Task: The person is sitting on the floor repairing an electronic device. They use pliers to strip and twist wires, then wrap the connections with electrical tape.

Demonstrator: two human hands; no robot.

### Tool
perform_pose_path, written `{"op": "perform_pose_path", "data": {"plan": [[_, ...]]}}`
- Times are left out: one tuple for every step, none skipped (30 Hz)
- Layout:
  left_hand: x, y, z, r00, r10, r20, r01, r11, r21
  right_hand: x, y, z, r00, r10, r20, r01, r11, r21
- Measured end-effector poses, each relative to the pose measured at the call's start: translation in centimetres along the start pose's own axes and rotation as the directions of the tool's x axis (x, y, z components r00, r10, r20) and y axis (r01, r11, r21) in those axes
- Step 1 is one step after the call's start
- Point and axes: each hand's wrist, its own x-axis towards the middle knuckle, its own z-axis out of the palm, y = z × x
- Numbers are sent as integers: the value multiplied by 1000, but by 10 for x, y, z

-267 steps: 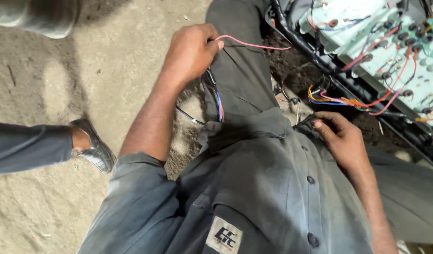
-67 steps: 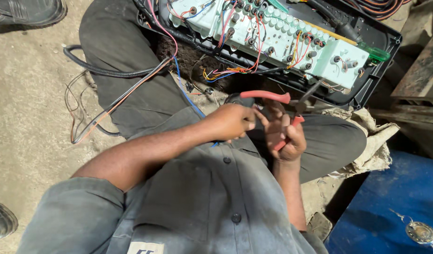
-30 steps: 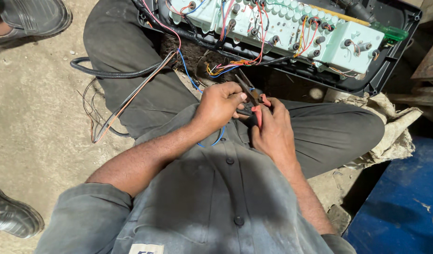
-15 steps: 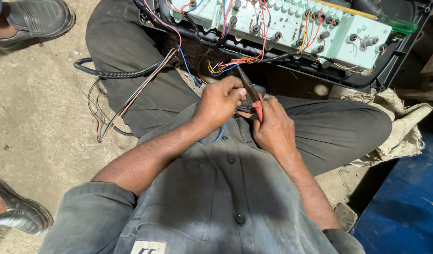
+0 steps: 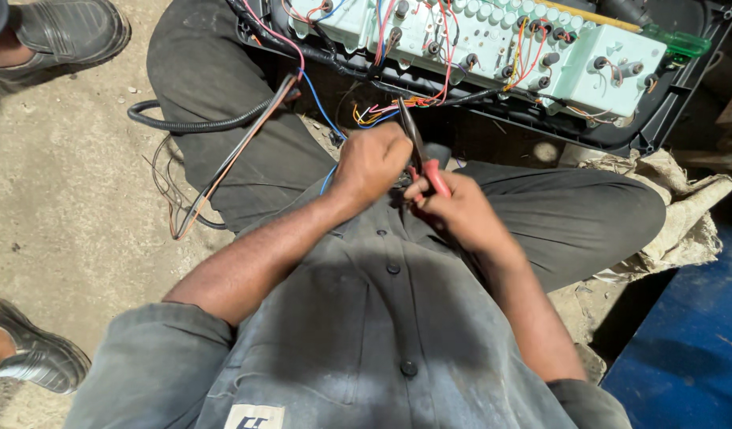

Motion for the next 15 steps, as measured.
{"op": "perform_pose_path", "data": {"plan": [[2, -3, 3, 1000, -2, 5, 3, 998, -66, 5, 3, -5, 989, -14, 150, -32, 953, 300], [5, -7, 5, 1000, -1, 9, 2, 992, -129, 11, 6, -8, 955, -76, 286, -103, 820, 563], [6, -10, 7, 1000, -1, 15, 4, 982, -190, 14, 10, -10, 903, -175, 392, -212, 612, 762], [6, -13, 7, 991, -67, 117, 113, 889, -443, 13, 16, -7, 922, -161, 351, -208, 560, 802], [6, -15, 6, 969, -97, 226, 225, 726, -649, 12, 21, -3, 938, -149, 312, -198, 510, 837], [7, -18, 3, 937, -94, 338, 337, 505, -794, 11, 25, 0, 953, -133, 272, -185, 458, 870], [8, -20, 0, 908, -12, 419, 402, 307, -862, 7, 27, 0, 970, -156, 189, -88, 500, 862], [11, -22, -6, 873, 88, 480, 472, 101, -876, 3, 28, -2, 978, -184, 102, 12, 536, 844], [14, -23, -11, 835, 198, 513, 539, -107, -835, -2, 27, -7, 977, -211, 16, 109, 568, 816], [17, -23, -15, 829, 90, 552, 533, 170, -829, -7, 23, -13, 969, -240, -64, 200, 601, 774], [21, -22, -18, 834, -19, 552, 503, 436, -746, -11, 17, -24, 950, -279, -142, 293, 631, 719], [25, -21, -20, 847, -124, 517, 457, 665, -591, -14, 10, -34, 922, -322, -215, 380, 654, 654], [30, -19, -20, 851, -116, 512, 452, 657, -604, -17, 0, -46, 917, -256, -306, 361, 859, 362], [33, -17, -21, 853, -113, 510, 452, 649, -612, -18, -10, -61, 886, -217, -410, 256, 966, 42], [36, -15, -19, 852, -108, 513, 454, 641, -619, -20, -20, -73, 831, -211, -515, 80, 961, -265]]}}
